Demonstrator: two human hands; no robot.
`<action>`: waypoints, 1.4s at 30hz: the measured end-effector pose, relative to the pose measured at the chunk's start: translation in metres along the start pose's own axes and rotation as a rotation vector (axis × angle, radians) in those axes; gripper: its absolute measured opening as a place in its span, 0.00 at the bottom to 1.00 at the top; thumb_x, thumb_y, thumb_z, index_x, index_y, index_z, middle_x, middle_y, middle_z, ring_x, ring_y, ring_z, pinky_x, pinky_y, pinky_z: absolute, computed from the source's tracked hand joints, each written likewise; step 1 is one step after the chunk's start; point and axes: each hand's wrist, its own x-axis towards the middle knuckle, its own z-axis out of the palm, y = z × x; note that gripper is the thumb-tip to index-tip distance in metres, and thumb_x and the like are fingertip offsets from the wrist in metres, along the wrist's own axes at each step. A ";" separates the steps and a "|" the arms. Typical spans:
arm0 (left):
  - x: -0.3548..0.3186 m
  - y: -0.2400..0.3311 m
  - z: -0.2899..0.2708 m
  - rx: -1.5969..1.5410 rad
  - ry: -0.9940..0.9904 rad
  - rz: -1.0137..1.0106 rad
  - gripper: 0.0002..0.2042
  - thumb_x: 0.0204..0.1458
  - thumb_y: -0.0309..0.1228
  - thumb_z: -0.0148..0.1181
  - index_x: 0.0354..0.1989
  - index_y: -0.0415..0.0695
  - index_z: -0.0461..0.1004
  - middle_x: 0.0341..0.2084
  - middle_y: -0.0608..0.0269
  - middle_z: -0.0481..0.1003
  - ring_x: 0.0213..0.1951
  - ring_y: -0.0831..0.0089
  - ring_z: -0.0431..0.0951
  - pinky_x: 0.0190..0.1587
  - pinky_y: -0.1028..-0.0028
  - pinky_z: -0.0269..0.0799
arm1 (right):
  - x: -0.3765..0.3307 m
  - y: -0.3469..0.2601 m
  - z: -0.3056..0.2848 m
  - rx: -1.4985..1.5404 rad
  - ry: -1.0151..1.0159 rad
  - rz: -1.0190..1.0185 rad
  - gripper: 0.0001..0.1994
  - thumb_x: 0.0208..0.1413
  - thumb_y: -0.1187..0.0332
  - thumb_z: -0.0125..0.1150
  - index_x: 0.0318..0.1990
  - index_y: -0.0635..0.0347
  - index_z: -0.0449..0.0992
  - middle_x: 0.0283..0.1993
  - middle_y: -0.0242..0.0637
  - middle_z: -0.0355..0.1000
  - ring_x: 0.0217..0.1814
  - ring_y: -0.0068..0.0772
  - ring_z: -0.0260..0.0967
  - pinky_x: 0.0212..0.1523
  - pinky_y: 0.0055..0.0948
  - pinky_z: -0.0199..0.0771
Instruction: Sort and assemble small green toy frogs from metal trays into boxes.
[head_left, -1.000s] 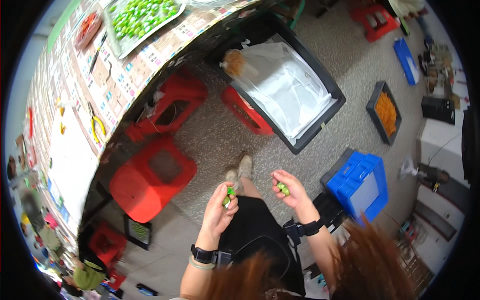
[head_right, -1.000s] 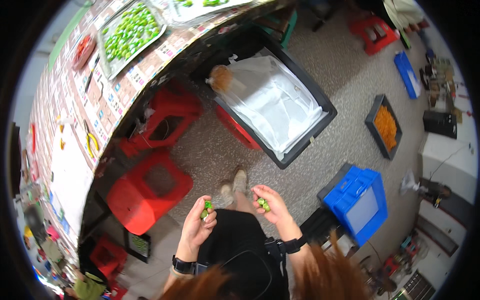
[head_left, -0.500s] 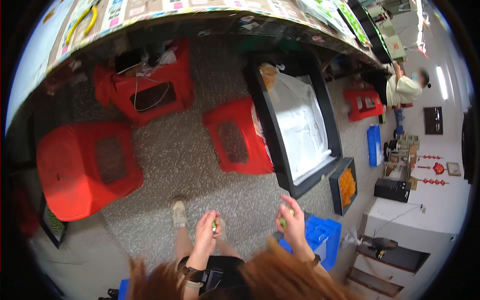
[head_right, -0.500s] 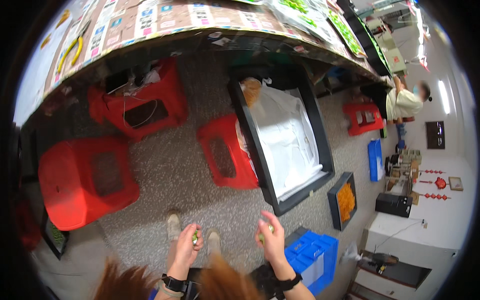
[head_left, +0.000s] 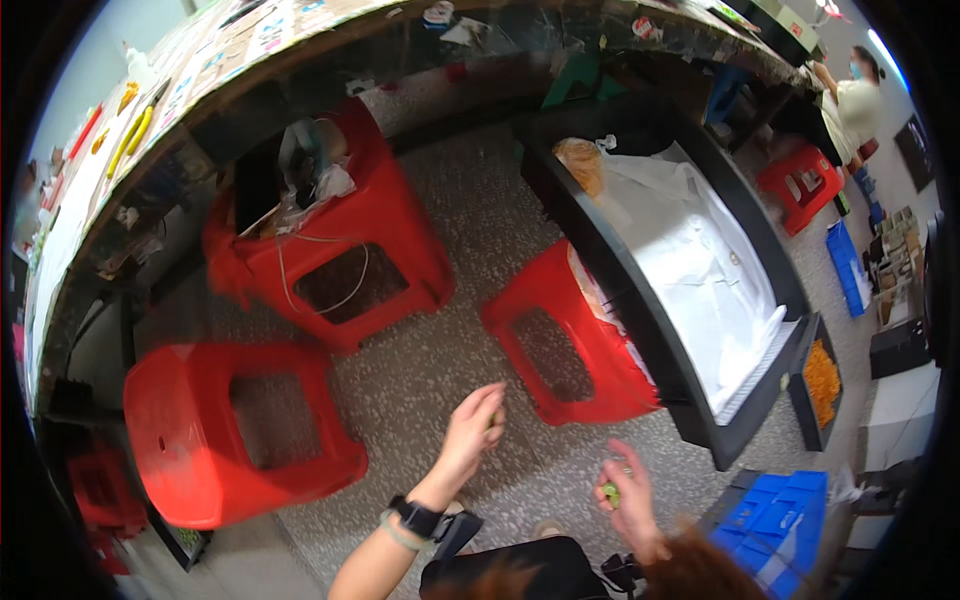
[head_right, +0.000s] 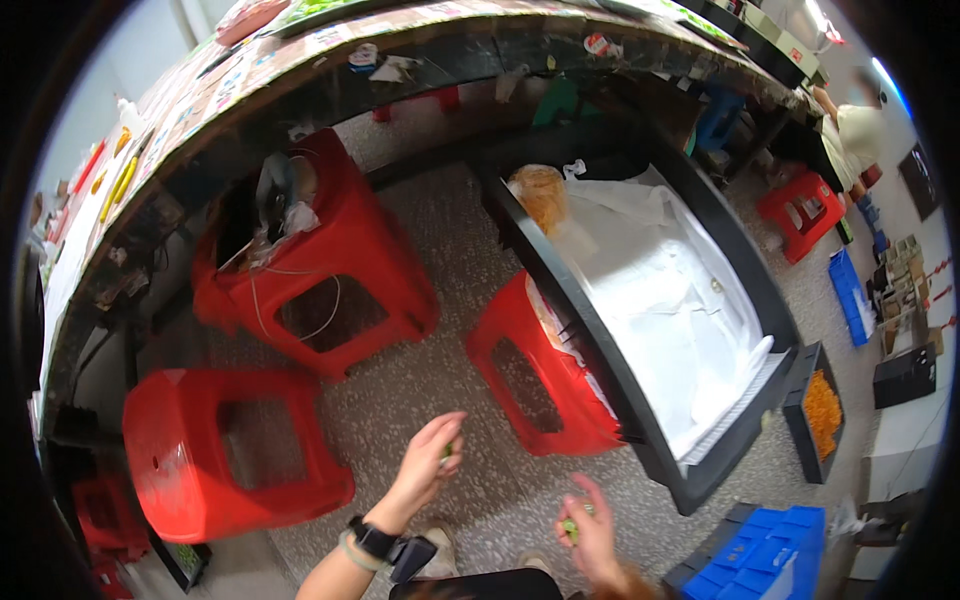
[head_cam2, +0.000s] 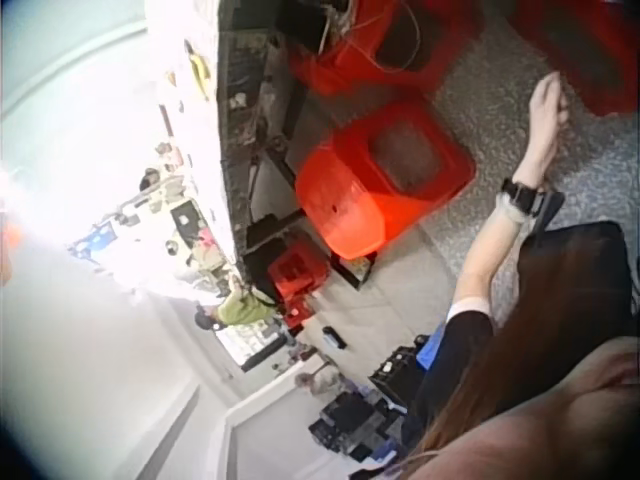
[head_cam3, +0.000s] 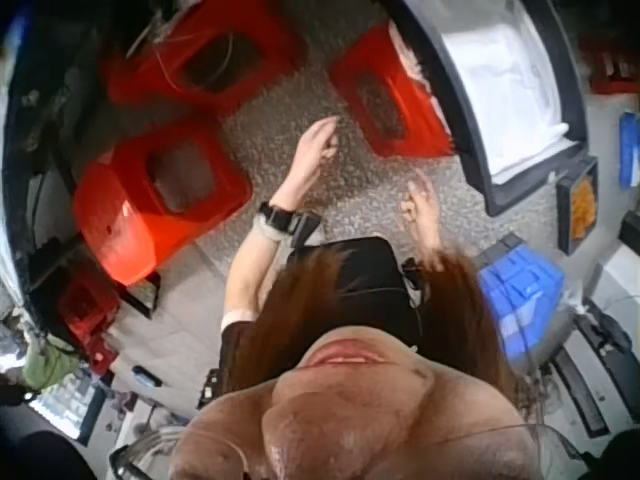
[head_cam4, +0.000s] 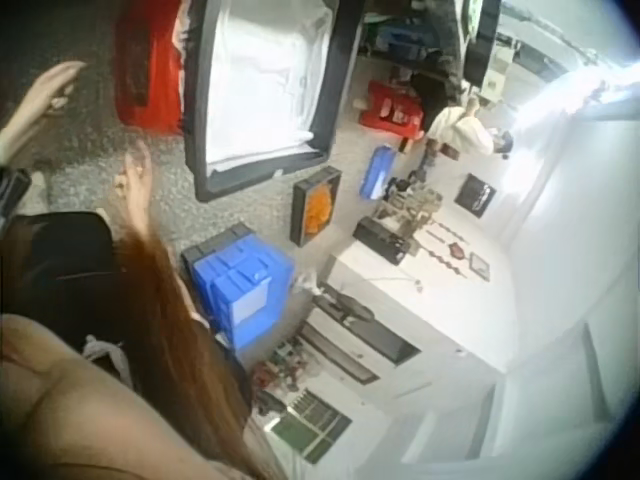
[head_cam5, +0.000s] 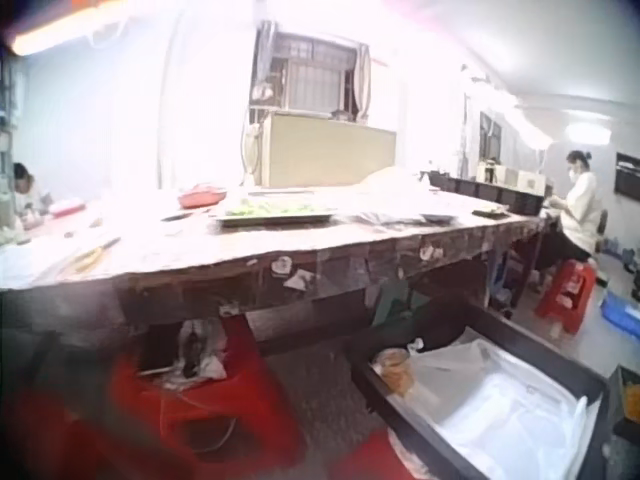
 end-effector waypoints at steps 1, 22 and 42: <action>0.023 -0.003 0.006 0.053 -0.043 0.041 0.16 0.51 0.34 0.45 0.47 0.42 0.59 0.16 0.73 0.59 0.14 0.87 0.54 0.14 0.86 0.48 | 0.012 0.008 -0.006 0.035 0.033 -0.033 0.19 0.48 0.73 0.48 0.50 0.57 0.55 0.17 0.31 0.59 0.13 0.20 0.56 0.09 0.15 0.49; 0.163 -0.094 0.116 0.106 -0.506 0.349 0.12 0.51 0.35 0.37 0.33 0.41 0.64 0.12 0.72 0.60 0.12 0.84 0.57 0.14 0.82 0.52 | 0.104 0.024 -0.060 -0.030 0.259 -0.604 0.30 0.47 0.73 0.45 0.58 0.53 0.40 0.19 0.31 0.56 0.12 0.19 0.53 0.07 0.14 0.47; 0.162 0.093 -0.161 -0.276 0.187 0.812 0.09 0.49 0.39 0.45 0.26 0.46 0.61 0.16 0.67 0.62 0.14 0.78 0.60 0.12 0.81 0.54 | 0.121 0.016 -0.110 -0.039 0.313 -0.608 0.25 0.46 0.69 0.49 0.53 0.60 0.51 0.21 0.29 0.57 0.14 0.17 0.55 0.08 0.11 0.48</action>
